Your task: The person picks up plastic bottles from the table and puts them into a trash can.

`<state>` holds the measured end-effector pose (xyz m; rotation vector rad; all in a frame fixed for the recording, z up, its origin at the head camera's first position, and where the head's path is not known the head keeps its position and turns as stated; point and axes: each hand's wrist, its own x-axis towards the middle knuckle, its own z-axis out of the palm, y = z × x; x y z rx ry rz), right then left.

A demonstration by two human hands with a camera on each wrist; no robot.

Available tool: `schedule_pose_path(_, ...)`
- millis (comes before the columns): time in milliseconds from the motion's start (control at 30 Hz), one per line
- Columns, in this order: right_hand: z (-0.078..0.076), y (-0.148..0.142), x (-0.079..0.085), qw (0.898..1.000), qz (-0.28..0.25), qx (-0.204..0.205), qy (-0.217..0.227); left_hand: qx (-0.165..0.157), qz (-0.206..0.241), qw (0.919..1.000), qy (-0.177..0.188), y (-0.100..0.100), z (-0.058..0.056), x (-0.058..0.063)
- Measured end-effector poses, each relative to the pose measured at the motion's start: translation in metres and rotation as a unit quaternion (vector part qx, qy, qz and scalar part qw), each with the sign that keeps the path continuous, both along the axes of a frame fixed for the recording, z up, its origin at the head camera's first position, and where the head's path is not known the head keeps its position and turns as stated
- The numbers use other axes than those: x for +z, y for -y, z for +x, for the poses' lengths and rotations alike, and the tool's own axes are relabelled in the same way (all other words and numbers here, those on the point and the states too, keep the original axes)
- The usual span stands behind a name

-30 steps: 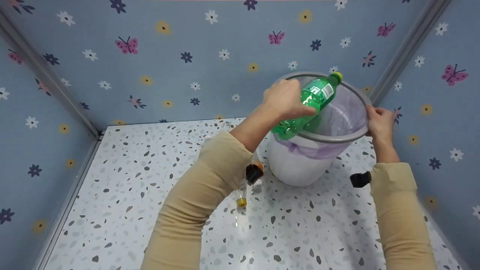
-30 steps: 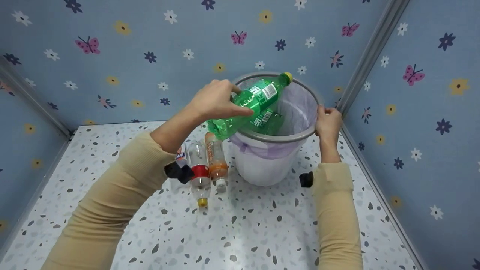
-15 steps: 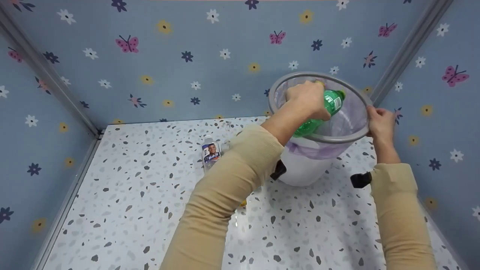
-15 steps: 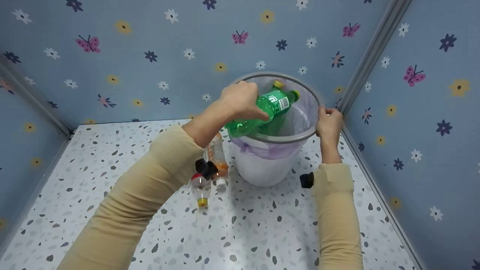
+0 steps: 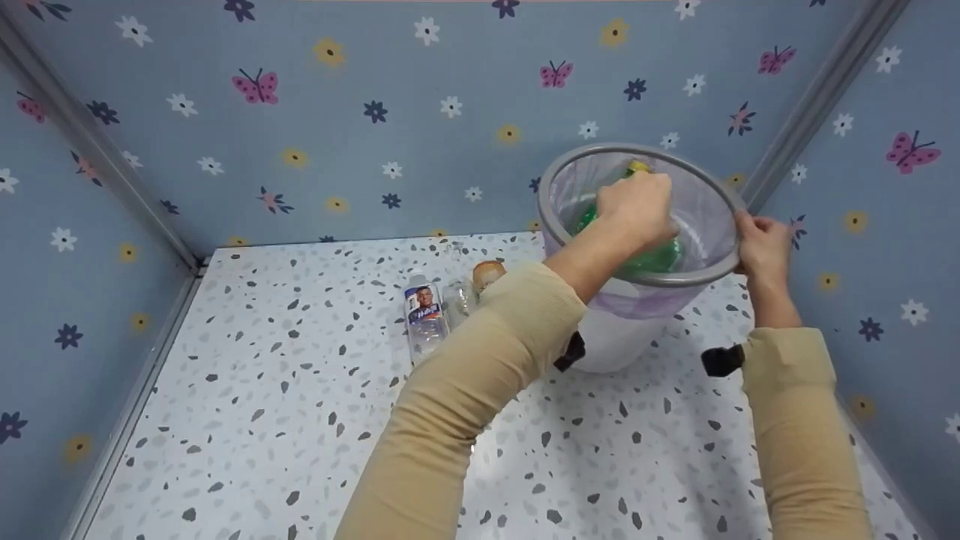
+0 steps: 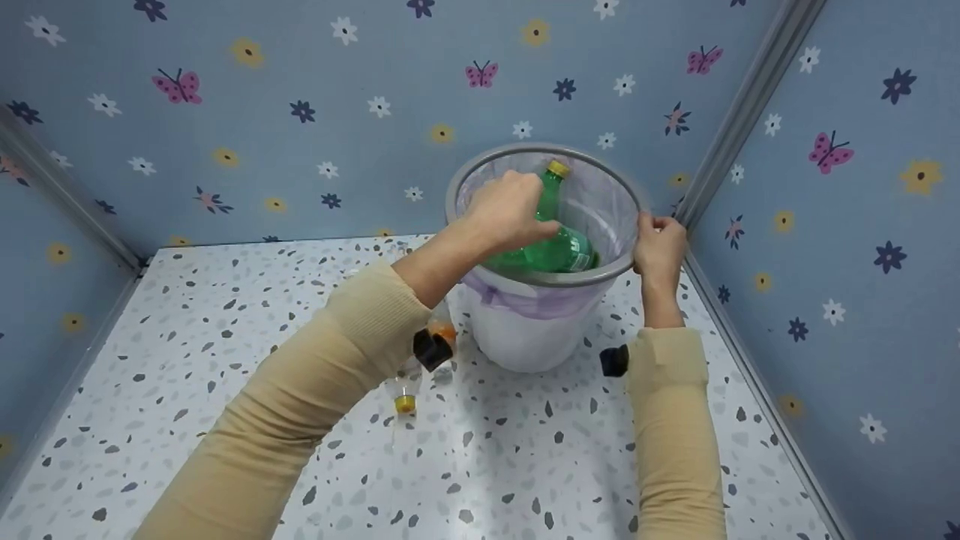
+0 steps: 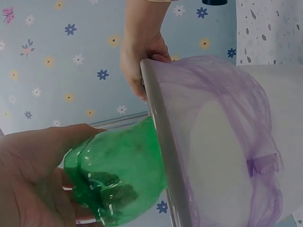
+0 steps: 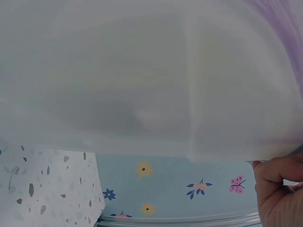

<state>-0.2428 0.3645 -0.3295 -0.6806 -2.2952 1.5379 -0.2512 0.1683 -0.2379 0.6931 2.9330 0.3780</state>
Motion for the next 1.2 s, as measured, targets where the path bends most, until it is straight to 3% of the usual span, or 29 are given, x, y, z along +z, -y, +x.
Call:
schedule_pose_path(200,0.002,0.001,-0.002,1.0,0.023,-0.002,-0.001,-0.013,0.074,0.997,-0.018,0.005,0.001,-0.005)
schedule_pose_path(700,0.002,0.001,-0.002,1.0,0.023,-0.007,0.007,-0.017,0.167,0.9844,-0.052,0.036,0.0,-0.016)
schedule_pose_path(967,0.002,0.001,-0.001,1.0,0.018,-0.004,0.004,-0.024,0.205,0.9754,-0.077,0.063,0.005,-0.018)
schedule_pose_path(1200,0.002,0.001,-0.001,1.0,-0.005,0.0,-0.012,-0.004,0.237,0.9659,-0.104,0.089,0.009,-0.024)
